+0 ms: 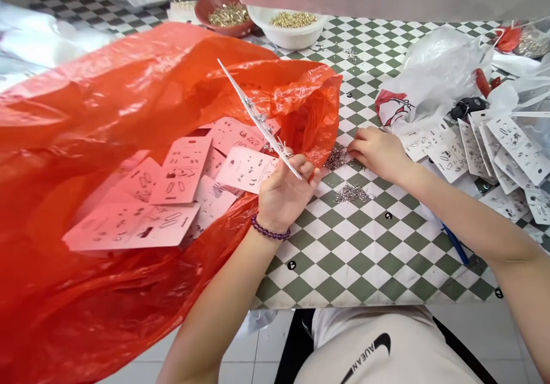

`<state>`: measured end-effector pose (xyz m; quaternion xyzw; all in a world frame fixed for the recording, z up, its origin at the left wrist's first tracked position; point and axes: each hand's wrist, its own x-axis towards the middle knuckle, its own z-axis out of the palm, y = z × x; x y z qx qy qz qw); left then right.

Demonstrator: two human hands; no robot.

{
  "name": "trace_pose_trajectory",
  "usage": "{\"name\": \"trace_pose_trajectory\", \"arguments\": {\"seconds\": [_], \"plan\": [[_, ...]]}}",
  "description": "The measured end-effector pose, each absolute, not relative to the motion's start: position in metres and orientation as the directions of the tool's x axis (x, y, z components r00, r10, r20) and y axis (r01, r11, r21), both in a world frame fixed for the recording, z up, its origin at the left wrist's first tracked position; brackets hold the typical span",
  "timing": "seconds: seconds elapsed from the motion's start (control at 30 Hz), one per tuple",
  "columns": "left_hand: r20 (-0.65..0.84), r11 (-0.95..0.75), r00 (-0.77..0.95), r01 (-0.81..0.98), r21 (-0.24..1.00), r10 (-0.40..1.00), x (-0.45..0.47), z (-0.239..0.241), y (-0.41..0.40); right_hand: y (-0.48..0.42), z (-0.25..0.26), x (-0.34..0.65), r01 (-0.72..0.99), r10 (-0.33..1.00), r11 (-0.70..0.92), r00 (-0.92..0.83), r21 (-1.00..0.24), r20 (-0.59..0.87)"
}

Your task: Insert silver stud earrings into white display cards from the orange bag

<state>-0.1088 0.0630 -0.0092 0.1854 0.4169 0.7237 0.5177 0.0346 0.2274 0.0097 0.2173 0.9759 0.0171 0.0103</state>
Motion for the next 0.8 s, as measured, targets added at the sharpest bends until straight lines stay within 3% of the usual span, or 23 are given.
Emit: {"name": "trace_pose_trajectory", "arguments": {"seconds": [0.17,0.3,0.4,0.5,0.57,0.7,0.8], "plan": [[-0.145,-0.098,-0.348,-0.593,0.799,0.926,-0.109,-0.012,0.061,0.229,0.014,0.030,0.349,0.358,0.927,-0.933,0.134,-0.045],[-0.182,-0.075,-0.323,-0.643,0.762,0.929,-0.105,-0.012,0.062,0.232,0.017,0.024,0.302,0.312,0.943,-0.948,0.138,-0.058],[-0.216,-0.114,-0.410,-0.644,0.757,0.886,-0.105,-0.008,0.061,0.233,0.021,0.019,0.378,0.378,0.926,-0.926,0.021,-0.012],[-0.159,-0.173,-0.482,-0.573,0.801,0.862,-0.113,-0.001,0.058,0.226,0.020,0.011,0.391,0.402,0.895,-0.916,-0.215,0.007],[-0.104,-0.226,-0.511,-0.543,0.808,0.853,-0.120,0.004,0.056,0.215,0.015,0.005,0.284,0.296,0.912,-0.955,-0.296,-0.004],[-0.075,-0.327,-0.559,-0.583,0.744,0.826,-0.128,0.009,0.055,0.194,-0.003,0.002,-0.025,-0.020,0.968,-1.000,-0.251,0.022],[-0.095,-0.337,-0.558,-0.618,0.711,0.824,-0.129,0.007,0.056,0.192,-0.012,0.008,-0.025,-0.019,0.970,-0.999,-0.243,0.027]]}}
